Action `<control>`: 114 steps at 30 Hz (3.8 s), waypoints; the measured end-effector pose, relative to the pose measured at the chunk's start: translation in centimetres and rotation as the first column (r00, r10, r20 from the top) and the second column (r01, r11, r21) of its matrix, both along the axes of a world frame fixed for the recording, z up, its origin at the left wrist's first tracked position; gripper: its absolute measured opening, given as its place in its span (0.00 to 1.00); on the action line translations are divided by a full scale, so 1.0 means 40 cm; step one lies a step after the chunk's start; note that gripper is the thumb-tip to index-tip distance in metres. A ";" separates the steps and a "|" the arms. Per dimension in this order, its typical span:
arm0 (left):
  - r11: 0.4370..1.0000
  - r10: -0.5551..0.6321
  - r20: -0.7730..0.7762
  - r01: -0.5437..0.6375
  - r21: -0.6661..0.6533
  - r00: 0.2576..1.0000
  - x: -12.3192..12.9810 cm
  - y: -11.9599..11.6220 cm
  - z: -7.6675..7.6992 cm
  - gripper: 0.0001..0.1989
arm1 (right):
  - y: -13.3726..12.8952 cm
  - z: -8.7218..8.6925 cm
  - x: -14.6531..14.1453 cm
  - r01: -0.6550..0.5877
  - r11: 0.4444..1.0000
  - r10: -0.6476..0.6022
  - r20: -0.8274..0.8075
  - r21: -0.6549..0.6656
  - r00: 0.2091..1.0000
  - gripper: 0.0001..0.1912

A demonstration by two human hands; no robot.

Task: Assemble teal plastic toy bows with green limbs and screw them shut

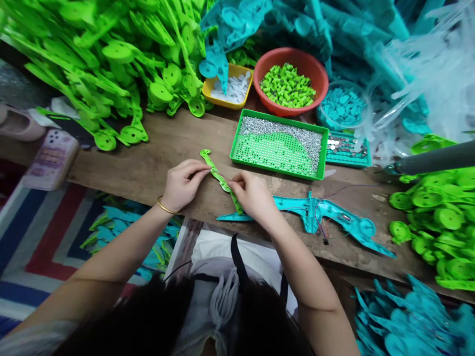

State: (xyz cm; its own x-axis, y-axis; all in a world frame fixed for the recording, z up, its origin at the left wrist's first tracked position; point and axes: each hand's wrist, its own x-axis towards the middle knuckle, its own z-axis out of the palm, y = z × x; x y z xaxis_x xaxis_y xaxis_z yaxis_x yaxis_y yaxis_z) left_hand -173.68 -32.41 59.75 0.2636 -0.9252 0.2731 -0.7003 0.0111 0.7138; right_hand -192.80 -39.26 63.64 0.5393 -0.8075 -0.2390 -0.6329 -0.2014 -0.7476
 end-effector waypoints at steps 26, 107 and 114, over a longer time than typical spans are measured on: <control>0.939 -0.272 0.656 0.046 0.340 0.704 -0.020 -0.036 0.023 0.18 | 0.073 -0.064 -0.009 -0.260 0.916 0.209 -0.188 -0.305 0.960 0.15; 0.959 -0.278 0.140 0.265 0.103 0.950 0.017 0.008 -0.036 0.09 | 0.002 -0.004 0.031 -0.380 0.924 0.334 -0.412 -0.033 0.848 0.09; 0.960 -0.268 0.153 0.252 0.119 0.951 0.027 0.001 -0.029 0.10 | 0.104 -0.001 -0.064 -0.470 0.846 0.306 -0.492 -0.253 0.815 0.13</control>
State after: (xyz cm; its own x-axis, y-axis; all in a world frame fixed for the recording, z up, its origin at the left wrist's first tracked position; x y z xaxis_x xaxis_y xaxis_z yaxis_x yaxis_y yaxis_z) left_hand -172.60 -32.37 58.59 -0.0313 -0.9797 0.1981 -0.7911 0.1454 0.5942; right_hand -195.35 -35.10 63.62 0.7384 -0.6220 -0.2605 -0.6741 -0.6910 -0.2608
